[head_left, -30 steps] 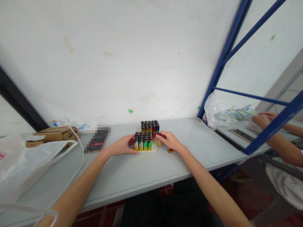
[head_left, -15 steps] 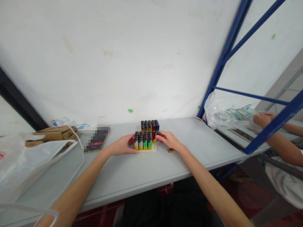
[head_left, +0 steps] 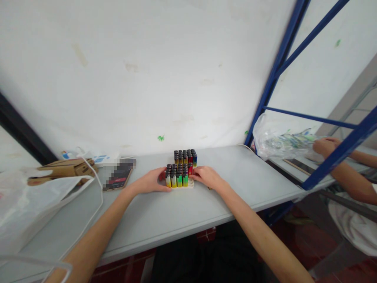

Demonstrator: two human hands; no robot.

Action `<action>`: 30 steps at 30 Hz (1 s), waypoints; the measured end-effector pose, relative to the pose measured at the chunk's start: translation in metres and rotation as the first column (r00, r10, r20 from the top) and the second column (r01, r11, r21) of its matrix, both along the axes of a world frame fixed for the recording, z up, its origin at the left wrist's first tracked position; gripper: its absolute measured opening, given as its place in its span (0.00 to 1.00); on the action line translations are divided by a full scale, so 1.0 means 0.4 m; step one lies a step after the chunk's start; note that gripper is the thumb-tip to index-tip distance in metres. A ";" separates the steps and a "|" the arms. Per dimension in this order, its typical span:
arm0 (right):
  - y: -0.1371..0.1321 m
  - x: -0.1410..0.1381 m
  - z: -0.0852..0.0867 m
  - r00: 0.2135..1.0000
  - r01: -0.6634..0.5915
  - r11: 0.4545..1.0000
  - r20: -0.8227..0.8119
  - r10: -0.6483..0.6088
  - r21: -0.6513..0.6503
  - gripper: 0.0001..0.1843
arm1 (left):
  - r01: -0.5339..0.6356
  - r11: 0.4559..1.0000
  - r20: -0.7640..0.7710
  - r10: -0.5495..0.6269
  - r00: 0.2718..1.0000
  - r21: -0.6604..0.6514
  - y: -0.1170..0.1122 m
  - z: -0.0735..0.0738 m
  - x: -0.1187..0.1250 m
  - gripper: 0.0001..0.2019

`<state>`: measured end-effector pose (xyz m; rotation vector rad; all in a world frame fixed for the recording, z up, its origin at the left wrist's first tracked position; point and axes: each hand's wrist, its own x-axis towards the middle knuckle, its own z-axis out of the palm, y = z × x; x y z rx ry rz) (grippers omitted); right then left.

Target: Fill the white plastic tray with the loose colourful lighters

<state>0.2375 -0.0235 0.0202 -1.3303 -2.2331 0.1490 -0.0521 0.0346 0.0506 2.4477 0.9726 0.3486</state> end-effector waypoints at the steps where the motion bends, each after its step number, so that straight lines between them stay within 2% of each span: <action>1: -0.001 0.001 0.000 1.000 -0.028 1.000 0.003 0.028 -0.011 0.17 | -0.005 1.000 -0.001 0.005 1.000 -0.001 0.001 -0.001 0.000 0.34; 4: -0.011 0.021 0.010 0.996 -0.042 0.999 -0.075 0.041 -0.015 0.20 | -0.001 1.000 0.001 0.001 1.000 -0.011 0.003 -0.005 -0.002 0.34; 6: -0.027 0.055 0.022 0.988 -0.002 1.000 -0.152 0.000 -0.013 0.21 | 0.008 1.000 -0.001 -0.008 1.000 -0.021 0.004 -0.007 -0.002 0.34; 8: -0.051 0.102 0.032 0.984 -0.018 0.999 -0.179 0.011 -0.036 0.19 | 0.003 1.000 -0.004 -0.003 1.000 -0.023 0.004 -0.007 -0.002 0.34; 10: -0.083 0.154 0.040 0.984 -0.054 0.994 -0.173 0.036 -0.098 0.16 | -0.001 1.000 -0.012 0.001 1.000 -0.020 0.004 -0.006 -0.001 0.34; 14: -0.145 0.232 0.045 0.986 -0.115 0.957 -0.145 0.078 -0.267 0.19 | 0.010 1.000 -0.011 -0.010 1.000 -0.007 0.003 -0.004 0.001 0.34; 18: -0.172 0.245 0.037 0.993 -0.083 0.967 -0.100 0.060 -0.243 0.13 | 0.012 1.000 0.017 -0.012 1.000 -0.002 0.001 -0.005 0.001 0.35; 22: -0.158 0.219 0.018 0.969 -0.005 0.968 -0.240 -0.058 -0.251 0.16 | 0.006 1.000 0.011 -0.006 1.000 0.006 0.001 -0.005 0.001 0.34; 25: -0.126 0.185 0.006 0.876 0.010 0.972 -0.467 -0.121 -0.233 0.20 | 0.006 1.000 0.005 -0.006 1.000 0.010 0.000 -0.004 0.001 0.34; 30: -0.061 0.105 0.011 0.611 0.021 0.968 -0.763 -0.211 -0.251 0.23 | 0.010 1.000 0.010 -0.010 1.000 0.000 0.001 -0.006 0.000 0.33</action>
